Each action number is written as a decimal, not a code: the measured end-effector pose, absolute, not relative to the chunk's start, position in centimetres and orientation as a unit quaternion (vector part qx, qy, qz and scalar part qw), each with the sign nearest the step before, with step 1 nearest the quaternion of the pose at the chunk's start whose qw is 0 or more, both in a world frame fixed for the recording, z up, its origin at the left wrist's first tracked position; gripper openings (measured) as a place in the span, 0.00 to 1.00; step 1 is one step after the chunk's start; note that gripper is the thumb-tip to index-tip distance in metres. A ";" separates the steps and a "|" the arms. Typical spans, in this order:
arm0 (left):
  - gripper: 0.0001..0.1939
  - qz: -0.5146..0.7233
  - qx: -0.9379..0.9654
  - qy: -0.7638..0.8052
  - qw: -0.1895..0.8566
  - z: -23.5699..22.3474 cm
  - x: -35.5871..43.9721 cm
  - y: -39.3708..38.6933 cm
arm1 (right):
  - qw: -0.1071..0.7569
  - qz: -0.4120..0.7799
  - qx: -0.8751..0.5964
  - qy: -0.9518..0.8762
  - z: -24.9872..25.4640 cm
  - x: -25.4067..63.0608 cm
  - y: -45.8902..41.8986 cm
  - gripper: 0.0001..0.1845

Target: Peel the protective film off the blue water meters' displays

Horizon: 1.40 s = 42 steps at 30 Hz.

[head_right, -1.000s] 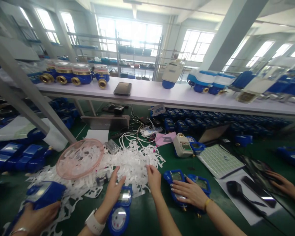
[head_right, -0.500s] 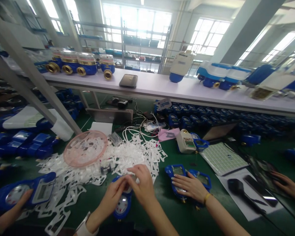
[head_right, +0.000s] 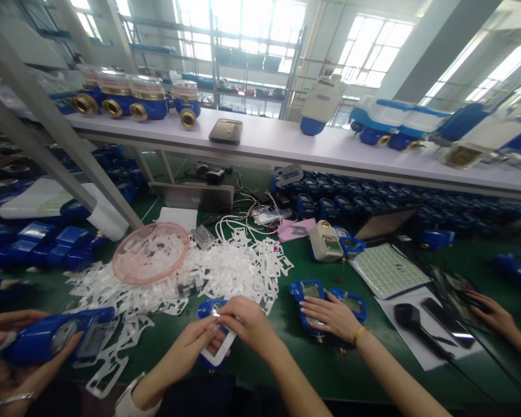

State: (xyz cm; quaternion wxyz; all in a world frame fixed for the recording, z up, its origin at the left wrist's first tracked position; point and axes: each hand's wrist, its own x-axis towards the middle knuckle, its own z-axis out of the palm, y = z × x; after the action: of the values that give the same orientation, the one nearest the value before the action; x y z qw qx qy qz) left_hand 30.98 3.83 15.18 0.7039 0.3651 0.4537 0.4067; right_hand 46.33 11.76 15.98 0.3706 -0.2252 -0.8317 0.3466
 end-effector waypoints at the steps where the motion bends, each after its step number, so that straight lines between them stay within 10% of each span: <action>1: 0.20 0.406 0.365 0.456 0.703 15.3 31.0 3.7 | 0.370 0.341 -0.220 -0.836 15.9 46.4 11.8 0.07; 11: 0.18 0.398 0.350 0.473 0.704 15.3 31.1 3.4 | 0.346 0.330 -0.236 -0.846 15.4 46.4 11.3 0.07; 21: 0.19 0.535 0.178 0.500 0.658 15.2 30.8 4.2 | 0.332 0.209 -0.263 -0.882 15.2 46.5 9.4 0.29; 29: 0.17 0.555 0.193 0.492 0.642 14.9 32.3 3.4 | 0.387 0.377 -0.371 -0.756 14.7 45.4 9.6 0.05; 42: 0.21 0.498 0.281 0.598 0.562 13.3 31.8 2.7 | 0.404 0.438 -0.328 -0.733 14.5 45.4 9.7 0.05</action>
State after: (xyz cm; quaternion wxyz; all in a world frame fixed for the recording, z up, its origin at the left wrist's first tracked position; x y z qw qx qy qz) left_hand 31.79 2.73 13.31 0.5617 0.2808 0.5982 0.4978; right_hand 45.42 9.68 14.49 0.4040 -0.3285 -0.7327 0.4383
